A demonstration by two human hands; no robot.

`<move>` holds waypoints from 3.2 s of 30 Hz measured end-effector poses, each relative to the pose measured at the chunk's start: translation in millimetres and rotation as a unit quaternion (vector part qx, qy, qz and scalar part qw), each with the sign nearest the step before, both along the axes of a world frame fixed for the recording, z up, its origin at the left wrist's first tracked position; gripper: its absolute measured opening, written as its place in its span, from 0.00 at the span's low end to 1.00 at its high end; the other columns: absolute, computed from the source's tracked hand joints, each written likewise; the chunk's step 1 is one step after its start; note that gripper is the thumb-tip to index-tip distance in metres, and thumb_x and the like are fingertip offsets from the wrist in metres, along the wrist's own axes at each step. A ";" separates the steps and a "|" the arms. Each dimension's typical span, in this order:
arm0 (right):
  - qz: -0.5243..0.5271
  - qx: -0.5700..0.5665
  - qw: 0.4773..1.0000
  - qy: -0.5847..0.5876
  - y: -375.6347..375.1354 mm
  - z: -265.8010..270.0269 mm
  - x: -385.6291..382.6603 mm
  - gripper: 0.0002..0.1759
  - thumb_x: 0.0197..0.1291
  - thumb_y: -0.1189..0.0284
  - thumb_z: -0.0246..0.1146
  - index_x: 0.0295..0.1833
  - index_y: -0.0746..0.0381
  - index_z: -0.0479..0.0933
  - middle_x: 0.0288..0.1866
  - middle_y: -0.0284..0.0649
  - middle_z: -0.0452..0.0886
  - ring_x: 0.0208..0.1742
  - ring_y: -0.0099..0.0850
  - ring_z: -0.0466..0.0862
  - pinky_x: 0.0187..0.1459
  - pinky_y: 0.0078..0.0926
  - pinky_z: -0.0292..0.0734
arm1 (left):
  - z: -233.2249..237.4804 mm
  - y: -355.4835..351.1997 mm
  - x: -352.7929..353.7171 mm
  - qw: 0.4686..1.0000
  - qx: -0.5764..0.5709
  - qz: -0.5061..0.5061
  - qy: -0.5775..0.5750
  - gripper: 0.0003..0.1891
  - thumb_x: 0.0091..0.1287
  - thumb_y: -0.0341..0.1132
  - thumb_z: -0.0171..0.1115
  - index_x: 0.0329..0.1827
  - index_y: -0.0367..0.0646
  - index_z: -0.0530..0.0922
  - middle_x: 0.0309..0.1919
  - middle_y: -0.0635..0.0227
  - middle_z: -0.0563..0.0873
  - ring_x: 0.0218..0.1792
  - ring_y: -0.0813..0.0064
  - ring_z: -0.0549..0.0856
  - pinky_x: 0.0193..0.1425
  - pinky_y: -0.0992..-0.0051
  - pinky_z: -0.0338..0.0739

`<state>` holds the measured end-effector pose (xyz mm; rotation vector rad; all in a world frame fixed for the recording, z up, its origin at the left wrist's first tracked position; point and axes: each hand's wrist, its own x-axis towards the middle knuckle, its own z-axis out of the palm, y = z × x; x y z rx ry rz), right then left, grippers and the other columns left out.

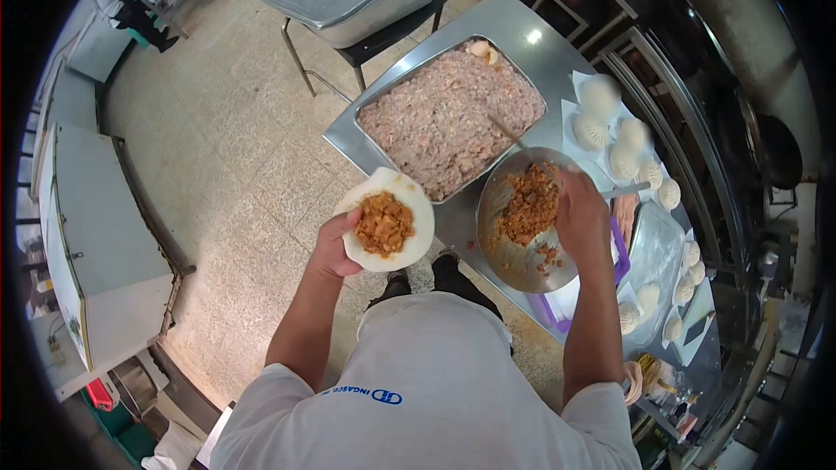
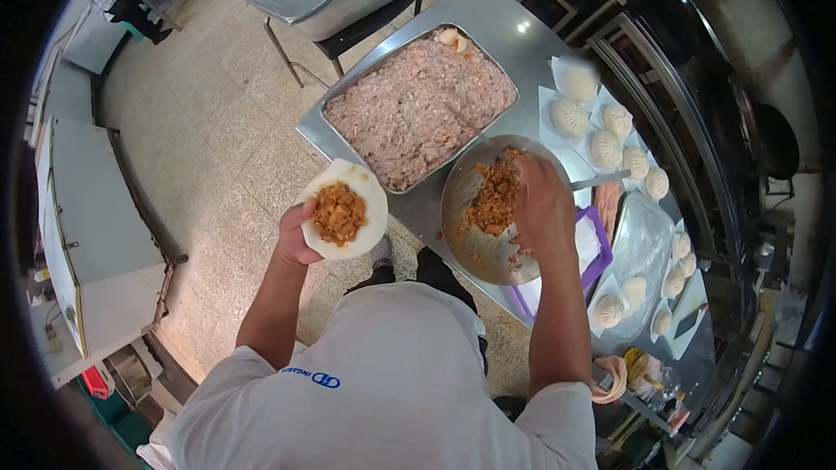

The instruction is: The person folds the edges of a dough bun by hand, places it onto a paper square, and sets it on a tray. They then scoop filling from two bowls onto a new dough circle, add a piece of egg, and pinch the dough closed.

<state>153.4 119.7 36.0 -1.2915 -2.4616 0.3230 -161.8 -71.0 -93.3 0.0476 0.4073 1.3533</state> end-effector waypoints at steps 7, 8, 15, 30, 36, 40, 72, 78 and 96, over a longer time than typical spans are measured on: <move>-0.063 0.011 0.995 -0.071 99.5 -70.8 -54.4 0.19 0.61 0.81 0.54 0.57 0.62 0.79 0.47 0.52 0.82 0.48 0.56 0.82 0.49 0.50 0.77 | 13.1 -4.8 27.1 0.990 0.072 0.117 -0.034 0.41 0.67 0.49 0.65 0.77 0.37 0.60 0.71 0.47 0.72 0.70 0.48 0.74 0.74 0.48 0.68; -0.042 0.010 0.995 -0.085 105.3 -85.1 -62.8 0.20 0.60 0.79 0.55 0.59 0.61 0.77 0.50 0.52 0.82 0.48 0.55 0.83 0.50 0.50 0.78 | 5.6 -6.2 27.4 0.992 0.034 0.120 -0.012 0.40 0.66 0.48 0.65 0.77 0.36 0.61 0.70 0.47 0.72 0.69 0.48 0.75 0.75 0.49 0.68; 0.018 -0.010 1.000 -0.012 103.6 -97.3 -84.3 0.21 0.58 0.78 0.58 0.59 0.61 0.79 0.49 0.51 0.83 0.50 0.53 0.84 0.52 0.48 0.79 | 3.8 -28.5 30.4 0.988 0.002 0.154 -0.006 0.38 0.66 0.45 0.65 0.75 0.35 0.64 0.69 0.47 0.75 0.68 0.49 0.77 0.74 0.50 0.70; 0.185 -0.034 0.982 -0.019 89.7 -87.4 -102.4 0.20 0.60 0.78 0.58 0.59 0.59 0.80 0.49 0.47 0.84 0.48 0.49 0.84 0.52 0.46 0.80 | 2.3 -32.0 12.6 0.987 -0.005 0.163 -0.005 0.36 0.64 0.43 0.66 0.72 0.35 0.67 0.66 0.49 0.78 0.65 0.51 0.79 0.71 0.51 0.72; 0.199 -0.074 0.977 0.024 65.0 -88.9 -102.1 0.16 0.59 0.80 0.59 0.53 0.64 0.83 0.49 0.51 0.86 0.49 0.50 0.85 0.50 0.42 0.80 | -1.5 -22.2 9.9 0.988 0.002 0.153 0.000 0.34 0.68 0.43 0.62 0.74 0.36 0.65 0.66 0.49 0.77 0.66 0.51 0.78 0.73 0.51 0.71; 0.195 -0.114 0.971 0.082 41.7 -79.9 -83.6 0.15 0.61 0.80 0.59 0.52 0.64 0.84 0.47 0.50 0.87 0.47 0.48 0.86 0.48 0.38 0.80 | 6.9 -5.5 11.2 0.985 -0.023 0.168 -0.006 0.34 0.70 0.47 0.61 0.74 0.37 0.64 0.67 0.49 0.77 0.66 0.51 0.78 0.73 0.51 0.71; 0.034 -0.126 0.965 0.226 -136.2 -42.7 -56.2 0.19 0.62 0.82 0.62 0.59 0.59 0.82 0.38 0.43 0.76 0.33 0.34 0.79 0.35 0.31 0.76 | 39.7 57.0 52.2 0.975 0.064 0.215 0.006 0.35 0.59 0.35 0.69 0.72 0.44 0.68 0.64 0.59 0.79 0.65 0.58 0.79 0.72 0.54 0.72; 0.059 -0.083 0.981 0.164 -121.6 -23.5 -43.4 0.22 0.57 0.83 0.64 0.57 0.56 0.84 0.37 0.41 0.76 0.36 0.36 0.81 0.35 0.33 0.78 | 39.6 52.2 49.0 0.969 0.021 0.246 0.015 0.35 0.60 0.35 0.69 0.72 0.43 0.68 0.65 0.60 0.79 0.66 0.58 0.78 0.75 0.54 0.69; 0.218 0.038 0.938 -0.268 7.8 22.9 -65.2 0.08 0.54 0.75 0.60 0.37 0.60 0.84 0.36 0.41 0.84 0.40 0.43 0.87 0.43 0.42 0.83 | 18.4 -23.3 19.2 0.981 0.087 0.168 -0.053 0.44 0.65 0.56 0.67 0.78 0.40 0.60 0.73 0.53 0.70 0.73 0.51 0.71 0.77 0.48 0.64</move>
